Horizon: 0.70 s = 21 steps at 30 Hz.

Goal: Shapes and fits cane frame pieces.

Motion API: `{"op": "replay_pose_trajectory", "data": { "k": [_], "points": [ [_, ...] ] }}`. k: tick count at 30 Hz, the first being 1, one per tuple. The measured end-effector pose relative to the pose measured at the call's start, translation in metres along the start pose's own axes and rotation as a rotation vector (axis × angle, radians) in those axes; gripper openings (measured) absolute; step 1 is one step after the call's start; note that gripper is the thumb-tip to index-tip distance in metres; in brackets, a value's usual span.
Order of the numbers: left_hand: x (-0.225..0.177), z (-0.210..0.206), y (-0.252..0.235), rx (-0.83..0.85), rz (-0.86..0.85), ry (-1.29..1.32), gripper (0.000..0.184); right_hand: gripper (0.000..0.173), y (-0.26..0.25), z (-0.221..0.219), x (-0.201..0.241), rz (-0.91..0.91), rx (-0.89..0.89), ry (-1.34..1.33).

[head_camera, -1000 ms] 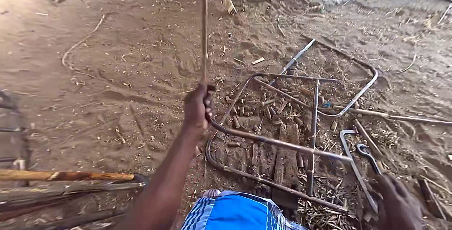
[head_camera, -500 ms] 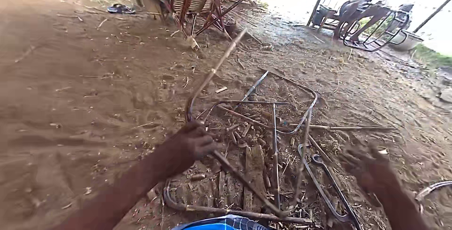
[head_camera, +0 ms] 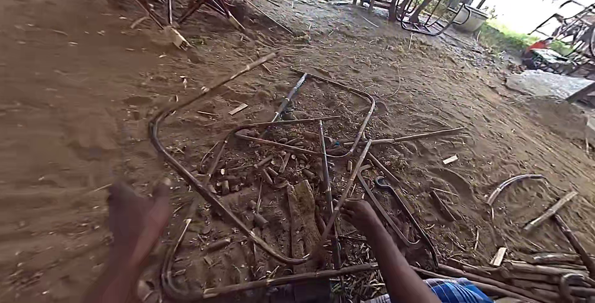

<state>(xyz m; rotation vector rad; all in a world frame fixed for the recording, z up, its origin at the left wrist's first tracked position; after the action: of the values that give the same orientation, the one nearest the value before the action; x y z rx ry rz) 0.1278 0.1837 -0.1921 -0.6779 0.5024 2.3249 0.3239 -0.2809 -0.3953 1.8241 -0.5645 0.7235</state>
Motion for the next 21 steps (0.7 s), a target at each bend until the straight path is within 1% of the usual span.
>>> {"op": "replay_pose_trajectory", "data": {
  "k": [1,2,4,5,7,9,10,11,12,13,14,15,16,17,18,20,21],
  "points": [
    [0.018,-0.039,0.015,0.133,0.126,0.09,0.079,0.026,0.005,-0.014,-0.001,0.005,0.018,0.002],
    [0.035,-0.081,0.031,0.254,0.215,0.148,0.081,0.026,0.009,-0.026,-0.003,-0.002,0.044,0.006],
    [0.063,-0.163,0.056,0.435,0.32,0.336,0.071,0.028,0.019,-0.04,-0.007,-0.017,0.077,0.032],
    [0.071,-0.192,0.069,0.479,0.344,0.421,0.067,0.029,0.023,-0.042,-0.011,-0.022,0.084,0.069],
    [0.072,-0.225,0.084,0.473,0.346,0.581,0.061,0.032,0.021,-0.041,-0.011,-0.007,0.064,0.108],
    [0.068,-0.245,0.09,0.391,0.365,0.881,0.051,0.034,0.014,-0.037,-0.005,0.022,0.038,0.096],
    [0.065,-0.248,0.09,0.329,0.376,1.013,0.046,0.035,0.013,-0.036,0.001,0.04,0.028,0.085],
    [0.063,-0.246,0.088,0.263,0.373,1.085,0.042,0.038,0.013,-0.033,0.008,0.063,0.015,0.074],
    [0.062,-0.236,0.084,0.171,0.353,1.09,0.035,0.042,0.014,-0.029,0.015,0.092,-0.012,0.073],
    [0.064,-0.219,0.076,0.096,0.329,1.096,0.034,0.049,0.016,-0.023,0.025,0.128,-0.048,0.07],
    [0.07,-0.197,0.066,0.066,0.311,1.084,0.036,0.06,0.02,-0.015,0.037,0.165,-0.079,0.067],
    [0.08,-0.174,0.057,0.077,0.293,1.056,0.037,0.069,0.025,-0.002,0.048,0.202,-0.118,0.053],
    [0.09,-0.152,0.048,0.128,0.271,1.021,0.036,0.071,0.032,0.014,0.059,0.245,-0.181,0.027],
    [0.099,-0.132,0.04,0.175,0.249,0.98,0.033,0.069,0.04,0.03,0.068,0.299,-0.226,-0.016],
    [0.108,-0.113,0.033,0.216,0.227,0.934,0.031,0.058,0.05,0.045,0.073,0.37,-0.236,-0.073],
    [0.12,-0.087,0.022,0.266,0.165,0.777,0.031,0.034,0.086,0.065,0.066,0.513,-0.145,-0.132],
    [0.123,-0.079,0.016,0.253,0.131,0.669,0.032,0.033,0.108,0.07,0.058,0.523,-0.078,-0.119]
  ]
}}
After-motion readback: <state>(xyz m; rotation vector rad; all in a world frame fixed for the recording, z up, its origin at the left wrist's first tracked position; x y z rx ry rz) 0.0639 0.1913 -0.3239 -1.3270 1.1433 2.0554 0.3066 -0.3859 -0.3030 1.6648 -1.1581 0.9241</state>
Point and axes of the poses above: each hand's wrist, its own y-axis away from the middle knuckle, its own z-axis out of the back of the hand, x = y × z, the point moved 8 cm from there along -y, towards the middle knuckle, and after that the axes turned 15 degrees about x, right-handed, at the moved point
